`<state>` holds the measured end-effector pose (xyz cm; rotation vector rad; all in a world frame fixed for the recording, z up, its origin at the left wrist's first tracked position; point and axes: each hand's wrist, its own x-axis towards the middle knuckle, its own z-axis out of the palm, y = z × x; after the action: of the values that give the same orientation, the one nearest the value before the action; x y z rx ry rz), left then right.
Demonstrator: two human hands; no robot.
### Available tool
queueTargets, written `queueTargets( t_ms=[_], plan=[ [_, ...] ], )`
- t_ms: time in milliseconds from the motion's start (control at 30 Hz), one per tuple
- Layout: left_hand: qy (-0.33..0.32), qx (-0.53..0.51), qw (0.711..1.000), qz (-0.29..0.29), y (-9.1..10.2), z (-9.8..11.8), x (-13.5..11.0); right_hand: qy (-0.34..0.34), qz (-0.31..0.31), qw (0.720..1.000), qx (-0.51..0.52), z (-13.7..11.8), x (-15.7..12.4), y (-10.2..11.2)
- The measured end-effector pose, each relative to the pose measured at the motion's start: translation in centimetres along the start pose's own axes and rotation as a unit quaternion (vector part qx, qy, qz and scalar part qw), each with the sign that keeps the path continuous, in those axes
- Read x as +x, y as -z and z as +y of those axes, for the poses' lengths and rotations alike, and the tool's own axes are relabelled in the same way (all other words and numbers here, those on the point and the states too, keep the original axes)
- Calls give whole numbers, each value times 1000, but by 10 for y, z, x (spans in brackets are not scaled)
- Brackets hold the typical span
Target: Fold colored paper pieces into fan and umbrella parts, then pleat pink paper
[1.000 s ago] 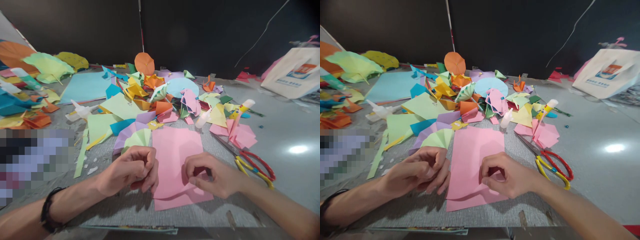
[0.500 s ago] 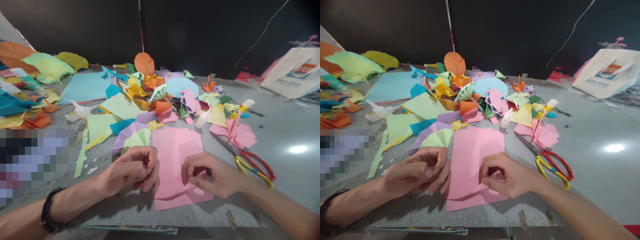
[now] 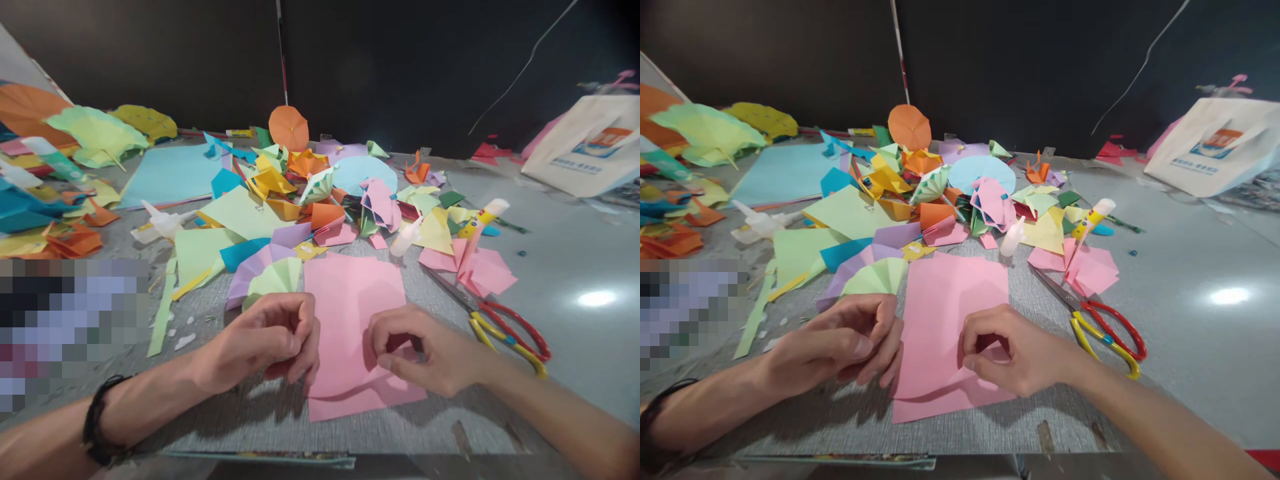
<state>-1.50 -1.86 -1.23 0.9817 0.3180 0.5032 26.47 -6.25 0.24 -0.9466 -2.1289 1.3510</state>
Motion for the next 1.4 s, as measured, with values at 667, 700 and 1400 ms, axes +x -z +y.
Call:
queueTargets(
  t_ms=[667, 700, 1400],
  plan=[
    [-166, 576, 795, -97, -27, 8, -5, 120, 217, 960, -131, -2, -8, -31],
    [-168, 580, 791, -98, -27, 7, -4, 121, 215, 957, -149, 0, -9, -33],
    [-166, 630, 750, -115, -26, 2, -3, 103, 195, 947, -235, -6, -12, -33]
  ],
)
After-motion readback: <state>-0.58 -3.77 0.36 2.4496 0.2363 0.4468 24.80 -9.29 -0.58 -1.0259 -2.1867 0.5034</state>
